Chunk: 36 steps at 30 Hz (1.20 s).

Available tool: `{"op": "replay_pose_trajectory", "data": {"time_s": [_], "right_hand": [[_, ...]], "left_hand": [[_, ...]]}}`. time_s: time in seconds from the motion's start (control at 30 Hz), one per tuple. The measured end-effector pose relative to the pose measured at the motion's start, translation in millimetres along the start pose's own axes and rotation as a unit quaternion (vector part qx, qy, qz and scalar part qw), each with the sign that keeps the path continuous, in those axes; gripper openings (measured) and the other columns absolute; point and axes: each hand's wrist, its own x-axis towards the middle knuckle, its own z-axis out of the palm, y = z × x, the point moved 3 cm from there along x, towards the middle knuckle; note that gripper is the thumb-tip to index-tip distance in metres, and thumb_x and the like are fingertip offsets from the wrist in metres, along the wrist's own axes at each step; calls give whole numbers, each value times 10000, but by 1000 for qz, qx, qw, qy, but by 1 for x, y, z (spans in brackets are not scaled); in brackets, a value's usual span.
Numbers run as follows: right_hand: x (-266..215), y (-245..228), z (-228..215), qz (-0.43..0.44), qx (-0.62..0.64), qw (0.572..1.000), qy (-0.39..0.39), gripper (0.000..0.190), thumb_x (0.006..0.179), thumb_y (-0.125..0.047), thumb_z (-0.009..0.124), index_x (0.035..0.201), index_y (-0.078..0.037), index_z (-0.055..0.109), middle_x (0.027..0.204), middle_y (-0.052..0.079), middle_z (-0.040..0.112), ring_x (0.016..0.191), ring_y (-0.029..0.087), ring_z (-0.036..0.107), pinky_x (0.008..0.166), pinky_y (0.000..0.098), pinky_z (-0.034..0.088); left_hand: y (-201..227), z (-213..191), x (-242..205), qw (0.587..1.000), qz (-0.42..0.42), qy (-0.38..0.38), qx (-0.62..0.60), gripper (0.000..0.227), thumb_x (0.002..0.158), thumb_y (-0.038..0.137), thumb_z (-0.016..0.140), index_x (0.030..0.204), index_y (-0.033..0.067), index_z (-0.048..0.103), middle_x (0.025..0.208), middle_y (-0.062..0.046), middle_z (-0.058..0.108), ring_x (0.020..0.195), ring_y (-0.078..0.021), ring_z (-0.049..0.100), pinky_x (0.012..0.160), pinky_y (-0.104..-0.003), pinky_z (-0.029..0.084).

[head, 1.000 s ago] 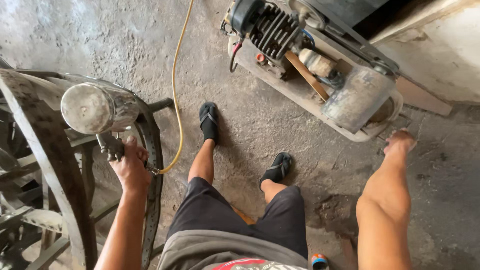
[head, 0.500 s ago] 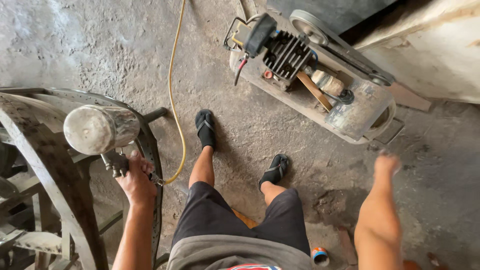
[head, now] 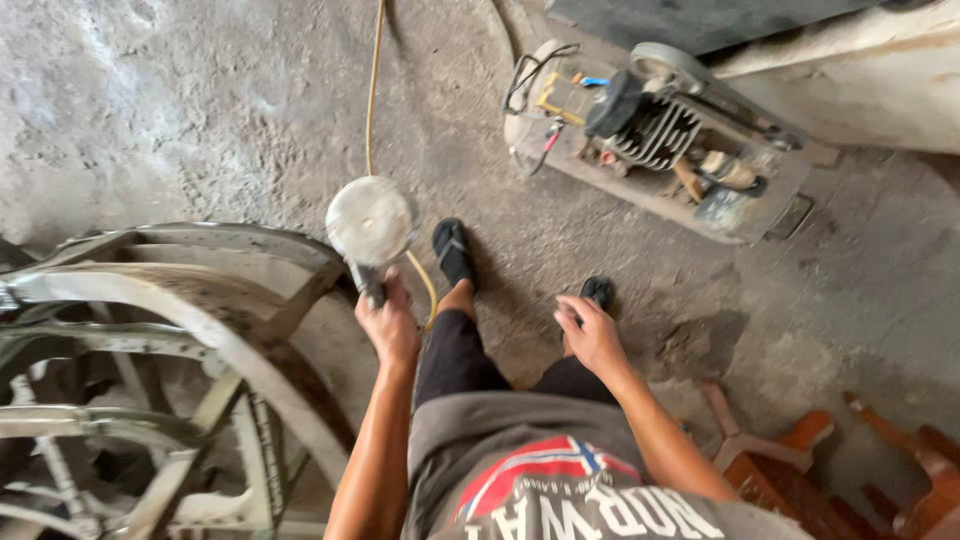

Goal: The person uses a spray gun to apply white paint to the legs and underside of a wooden table. They move around the furniture to cover different angles and then briefly adjust the spray gun near an air compressor.

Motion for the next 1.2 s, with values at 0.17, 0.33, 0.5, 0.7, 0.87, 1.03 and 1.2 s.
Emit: {"op": "replay_pose_trajectory", "data": {"time_s": [0.17, 0.33, 0.5, 0.7, 0.87, 1.03, 1.2], "right_hand": [[39, -175, 26, -85, 19, 996, -14, 311, 962, -165, 701, 1232, -14, 665, 1072, 144, 705, 974, 286, 706, 846, 364, 556], [70, -287, 20, -149, 38, 988, -5, 320, 962, -172, 719, 1241, -27, 657, 1126, 150, 702, 1030, 312, 697, 892, 394, 554], [109, -354, 14, -223, 22, 974, -13, 357, 939, -215, 750, 1240, -41, 672, 1141, 164, 697, 1073, 369, 666, 928, 441, 528], [223, -417, 1, -211, 24, 976, -56, 529, 882, -407, 818, 1208, -23, 656, 1178, 183, 686, 1115, 380, 657, 968, 446, 521], [278, -488, -20, -314, 80, 946, -21, 809, 872, -529, 785, 1408, 14, 516, 1398, 273, 566, 1310, 449, 542, 1115, 490, 435], [307, -548, -35, -326, 67, 943, 20, 863, 887, -566, 770, 1454, 15, 476, 1389, 268, 563, 1308, 457, 533, 1123, 516, 419], [337, -593, -34, -195, 40, 980, -21, 538, 917, -555, 799, 1103, -75, 642, 1034, 123, 690, 994, 348, 688, 915, 462, 545]], "left_hand": [[65, -2, 45, 995, 69, -60, 40, 246, 1032, 78, 692, 806, 46, 601, 680, 68, 502, 609, -36, 403, 537, -248, 312], [147, 5, 74, 982, 125, -116, 86, 106, 1034, 69, 642, 956, 9, 680, 765, 72, 585, 685, -24, 468, 614, -223, 376], [229, 31, 94, 959, 182, -169, 138, 74, 998, 29, 649, 1041, -12, 693, 917, 56, 697, 844, -31, 582, 780, -214, 490], [313, 96, 153, 885, 220, -196, 359, 76, 904, -4, 702, 962, 19, 658, 727, 18, 577, 688, -62, 520, 647, -241, 470], [371, 145, 185, 900, 213, -262, 276, 61, 981, 55, 716, 996, 25, 666, 779, 45, 597, 742, -38, 499, 676, -227, 454], [416, 181, 206, 882, 217, -356, 221, 91, 1012, 30, 650, 1100, 8, 646, 917, 52, 629, 843, -35, 522, 768, -208, 469], [441, 199, 247, 876, 122, -417, 210, 255, 977, 18, 567, 1220, 9, 645, 889, 94, 511, 762, -15, 410, 651, -187, 350]]}}
